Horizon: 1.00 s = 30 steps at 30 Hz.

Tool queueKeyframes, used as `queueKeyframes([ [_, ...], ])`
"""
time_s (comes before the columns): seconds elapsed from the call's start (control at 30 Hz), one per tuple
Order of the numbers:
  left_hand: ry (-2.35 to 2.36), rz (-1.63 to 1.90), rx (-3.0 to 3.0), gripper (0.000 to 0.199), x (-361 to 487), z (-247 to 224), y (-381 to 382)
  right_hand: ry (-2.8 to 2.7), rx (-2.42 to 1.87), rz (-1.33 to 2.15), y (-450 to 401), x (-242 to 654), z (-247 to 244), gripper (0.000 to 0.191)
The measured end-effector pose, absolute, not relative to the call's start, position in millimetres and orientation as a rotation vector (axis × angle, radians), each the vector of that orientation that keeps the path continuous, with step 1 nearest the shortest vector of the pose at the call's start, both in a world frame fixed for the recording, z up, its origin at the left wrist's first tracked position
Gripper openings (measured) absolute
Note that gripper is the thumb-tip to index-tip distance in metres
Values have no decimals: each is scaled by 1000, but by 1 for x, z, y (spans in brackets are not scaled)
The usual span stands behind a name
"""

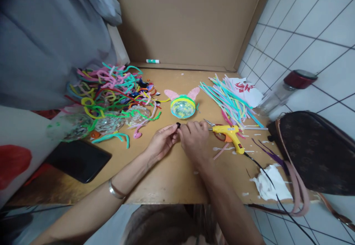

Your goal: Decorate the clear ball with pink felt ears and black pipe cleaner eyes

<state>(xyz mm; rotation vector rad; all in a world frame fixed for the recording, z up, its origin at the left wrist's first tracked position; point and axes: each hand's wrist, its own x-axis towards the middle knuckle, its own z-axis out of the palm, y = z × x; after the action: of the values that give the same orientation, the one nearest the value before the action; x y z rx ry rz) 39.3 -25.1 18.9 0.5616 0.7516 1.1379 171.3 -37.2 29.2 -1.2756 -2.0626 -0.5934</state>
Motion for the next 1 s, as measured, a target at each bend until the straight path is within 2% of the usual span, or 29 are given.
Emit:
queueKeyframes([
  [0.5, 935, 1227, 1016, 42, 38, 14, -26, -1994, -1207, -488, -34, 176, 23, 16],
  [1.0, 982, 1242, 993, 35, 36, 15, -23, -2005, -1246, -447, -31, 179, 25, 23],
])
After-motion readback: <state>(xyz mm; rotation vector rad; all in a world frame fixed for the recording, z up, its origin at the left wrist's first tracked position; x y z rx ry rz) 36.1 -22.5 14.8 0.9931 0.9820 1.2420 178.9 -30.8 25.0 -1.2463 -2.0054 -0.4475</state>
